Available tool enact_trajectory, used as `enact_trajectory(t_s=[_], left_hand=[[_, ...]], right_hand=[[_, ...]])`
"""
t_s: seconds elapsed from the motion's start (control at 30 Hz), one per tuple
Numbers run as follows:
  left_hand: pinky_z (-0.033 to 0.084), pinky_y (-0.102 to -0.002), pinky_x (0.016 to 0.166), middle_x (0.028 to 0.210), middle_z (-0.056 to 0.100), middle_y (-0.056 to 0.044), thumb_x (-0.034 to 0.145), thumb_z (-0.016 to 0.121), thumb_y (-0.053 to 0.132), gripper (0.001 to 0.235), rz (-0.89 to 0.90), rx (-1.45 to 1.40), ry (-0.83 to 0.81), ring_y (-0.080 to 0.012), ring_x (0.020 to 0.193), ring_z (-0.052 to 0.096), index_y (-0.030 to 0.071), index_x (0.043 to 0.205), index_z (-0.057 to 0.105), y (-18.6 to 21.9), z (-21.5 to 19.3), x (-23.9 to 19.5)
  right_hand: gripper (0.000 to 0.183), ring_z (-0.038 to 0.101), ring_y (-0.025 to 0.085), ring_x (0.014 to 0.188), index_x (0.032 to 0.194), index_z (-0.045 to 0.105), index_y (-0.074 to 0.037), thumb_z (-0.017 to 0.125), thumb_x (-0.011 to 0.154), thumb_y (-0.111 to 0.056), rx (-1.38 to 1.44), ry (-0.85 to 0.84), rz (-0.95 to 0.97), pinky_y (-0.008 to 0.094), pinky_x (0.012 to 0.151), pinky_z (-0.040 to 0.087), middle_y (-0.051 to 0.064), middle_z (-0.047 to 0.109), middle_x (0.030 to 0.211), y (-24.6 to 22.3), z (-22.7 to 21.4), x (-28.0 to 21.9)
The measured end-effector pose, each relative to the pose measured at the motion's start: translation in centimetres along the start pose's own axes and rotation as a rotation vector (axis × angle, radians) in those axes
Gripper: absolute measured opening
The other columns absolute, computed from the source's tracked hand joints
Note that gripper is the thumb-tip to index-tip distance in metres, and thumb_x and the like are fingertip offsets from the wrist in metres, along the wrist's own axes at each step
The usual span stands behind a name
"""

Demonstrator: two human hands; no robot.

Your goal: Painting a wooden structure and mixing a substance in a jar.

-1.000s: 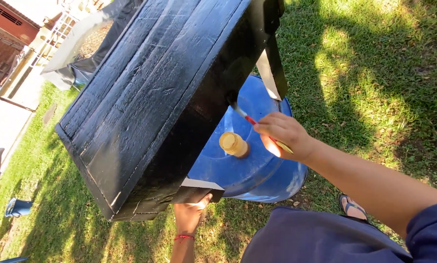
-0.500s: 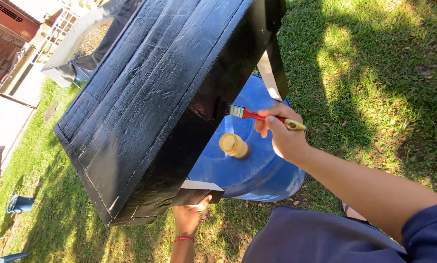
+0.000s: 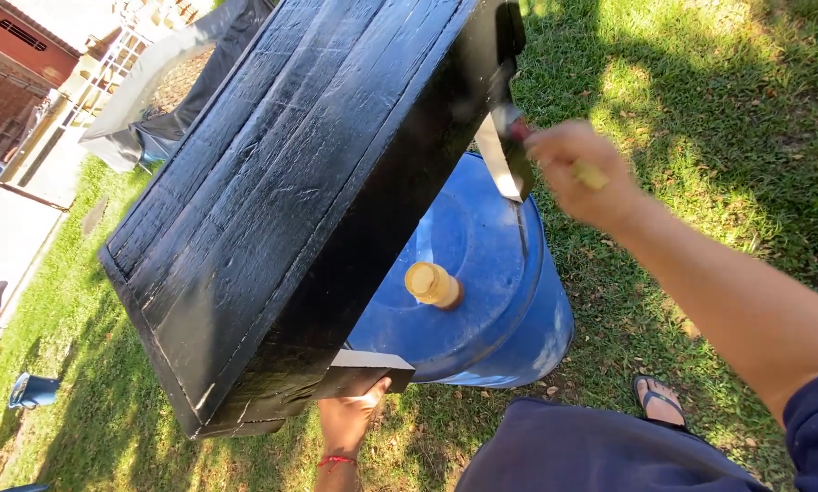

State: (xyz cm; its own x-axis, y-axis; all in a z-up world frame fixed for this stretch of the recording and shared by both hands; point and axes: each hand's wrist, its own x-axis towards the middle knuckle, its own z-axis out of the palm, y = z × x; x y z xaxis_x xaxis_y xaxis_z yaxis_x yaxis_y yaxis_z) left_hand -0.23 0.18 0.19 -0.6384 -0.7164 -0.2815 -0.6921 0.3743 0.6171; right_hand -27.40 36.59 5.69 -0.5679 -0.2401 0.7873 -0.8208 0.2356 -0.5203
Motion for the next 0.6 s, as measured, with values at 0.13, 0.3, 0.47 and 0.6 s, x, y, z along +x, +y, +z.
enact_trajectory(t_s=[0.13, 0.3, 0.47, 0.6], left_hand=[[0.028, -0.025, 0.041, 0.039, 0.037, 0.002, 0.081, 0.088, 0.038, 0.058, 0.082, 0.11, -0.073, -0.0106, 0.038, 0.033, 0.012, 0.039, 0.057, -0.4, -0.2, 0.1], [0.059, -0.032, 0.084, 0.092, 0.082, -0.007, 0.063, 0.093, 0.018, 0.026, 0.189, -0.101, 0.017, -0.0194, 0.086, 0.074, 0.004, 0.081, 0.081, 2.0, -0.5, -1.2], [0.055, -0.031, 0.091, 0.098, 0.08, -0.002, 0.068, 0.087, 0.032, 0.031, 0.228, 0.124, -0.023, -0.0197, 0.092, 0.073, 0.011, 0.089, 0.078, 0.6, -0.3, 0.5], [0.051, -0.038, 0.084, 0.086, 0.06, -0.01, 0.099, 0.046, 0.014, 0.021, 0.382, -0.687, -0.84, -0.0243, 0.081, 0.063, 0.002, 0.087, 0.059, -18.7, 5.9, 18.1]], right_hand=[[0.045, 0.058, 0.003, 0.048, 0.053, 0.055, -0.012, 0.049, 0.095, -0.002, -0.063, -0.345, 0.28, 0.013, 0.03, 0.045, -0.003, 0.059, 0.06, -5.6, 5.0, -2.4], [0.02, 0.067, 0.034, 0.087, 0.117, 0.059, -0.001, 0.048, 0.104, -0.013, 0.701, -0.443, -0.458, 0.043, 0.076, 0.057, 0.017, 0.067, 0.096, -13.8, 4.8, -2.8], [0.021, 0.057, 0.019, 0.067, 0.08, 0.064, -0.011, 0.048, 0.086, -0.022, 0.208, -0.71, 0.202, 0.033, 0.058, 0.042, 0.007, 0.061, 0.076, -8.0, 2.7, 2.3], [0.012, 0.056, 0.012, 0.06, 0.095, 0.065, 0.001, 0.053, 0.097, 0.002, 0.301, -0.108, -0.29, 0.025, 0.057, 0.049, 0.005, 0.063, 0.073, -1.9, 0.8, 1.9]])
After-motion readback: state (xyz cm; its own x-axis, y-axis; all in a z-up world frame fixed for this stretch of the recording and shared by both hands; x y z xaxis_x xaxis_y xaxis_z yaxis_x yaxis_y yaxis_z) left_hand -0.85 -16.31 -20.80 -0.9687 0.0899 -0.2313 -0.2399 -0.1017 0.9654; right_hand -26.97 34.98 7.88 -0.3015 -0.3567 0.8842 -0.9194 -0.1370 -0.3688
